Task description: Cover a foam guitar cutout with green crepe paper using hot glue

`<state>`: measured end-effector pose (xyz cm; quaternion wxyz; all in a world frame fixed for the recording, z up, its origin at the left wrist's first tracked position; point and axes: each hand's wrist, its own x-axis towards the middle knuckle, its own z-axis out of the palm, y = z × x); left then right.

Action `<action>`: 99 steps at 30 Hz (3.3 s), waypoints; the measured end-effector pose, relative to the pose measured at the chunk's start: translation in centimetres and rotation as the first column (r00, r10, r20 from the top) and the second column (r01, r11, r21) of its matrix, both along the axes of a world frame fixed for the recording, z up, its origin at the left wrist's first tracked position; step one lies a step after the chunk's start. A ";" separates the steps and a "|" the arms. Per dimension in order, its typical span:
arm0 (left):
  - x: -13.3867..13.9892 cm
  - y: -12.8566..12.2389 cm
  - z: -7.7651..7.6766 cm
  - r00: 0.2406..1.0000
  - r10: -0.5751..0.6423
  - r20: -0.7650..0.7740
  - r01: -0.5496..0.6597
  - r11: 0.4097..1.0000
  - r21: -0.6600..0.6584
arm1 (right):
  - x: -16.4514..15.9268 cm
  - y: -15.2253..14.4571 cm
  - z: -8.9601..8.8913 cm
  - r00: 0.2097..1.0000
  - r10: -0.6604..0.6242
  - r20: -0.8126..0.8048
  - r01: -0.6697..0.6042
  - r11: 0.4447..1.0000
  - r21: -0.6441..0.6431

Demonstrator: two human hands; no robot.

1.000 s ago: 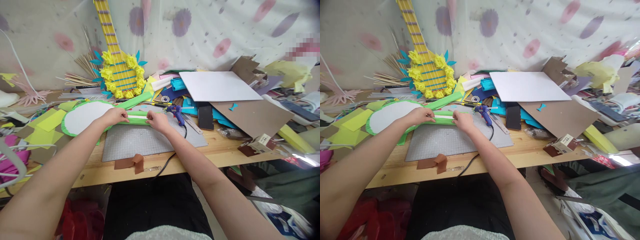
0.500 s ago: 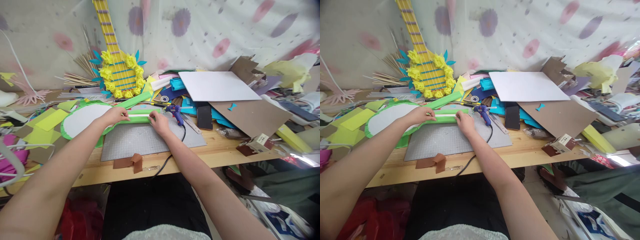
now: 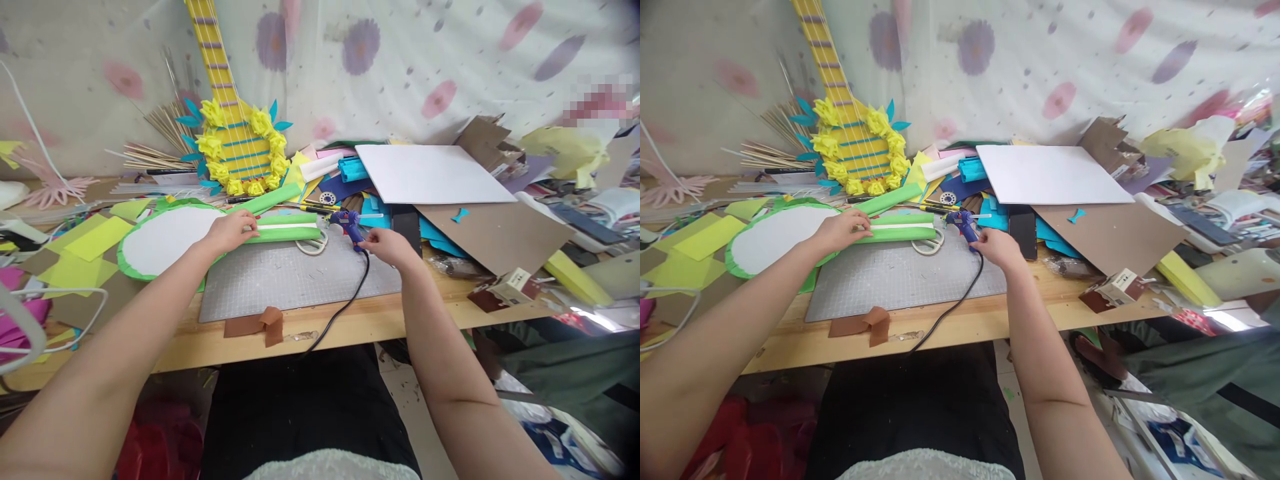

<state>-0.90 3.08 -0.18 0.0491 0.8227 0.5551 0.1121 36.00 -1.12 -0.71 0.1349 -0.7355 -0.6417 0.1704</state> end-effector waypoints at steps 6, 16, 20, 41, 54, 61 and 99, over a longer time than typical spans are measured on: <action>1.5 -2.7 -2.5 0.986 0.118 0.116 -0.145 0.953 0.265 | 0.7 3.3 -3.1 0.991 -0.024 -0.128 0.063 0.951 0.303; 2.1 -4.8 -4.0 0.989 -0.048 0.138 -0.005 0.934 0.358 | -1.8 3.6 -5.0 0.857 -0.098 -0.507 0.239 0.945 0.222; 1.6 -5.0 -3.8 0.986 -0.053 0.159 -0.004 0.941 0.337 | -2.0 2.5 -4.2 0.621 0.074 -0.780 0.190 0.952 0.242; -3.6 -4.4 -3.1 0.708 0.333 0.623 -0.604 0.743 0.289 | -15.9 0.2 -1.3 0.747 0.650 0.141 -0.656 0.685 0.317; -3.2 -4.4 -3.2 0.667 0.305 0.680 -0.622 0.730 0.283 | -17.0 -0.1 -2.0 0.677 0.672 0.301 -0.736 0.629 0.251; -3.3 -4.3 -3.3 0.671 0.290 0.683 -0.624 0.718 0.308 | -16.6 -0.1 -1.5 0.671 0.669 0.318 -0.739 0.634 0.226; -1.4 -4.9 -2.6 0.871 0.467 0.151 -0.469 0.883 -0.025 | -16.1 1.3 -3.1 0.730 0.584 0.355 -0.674 0.701 0.233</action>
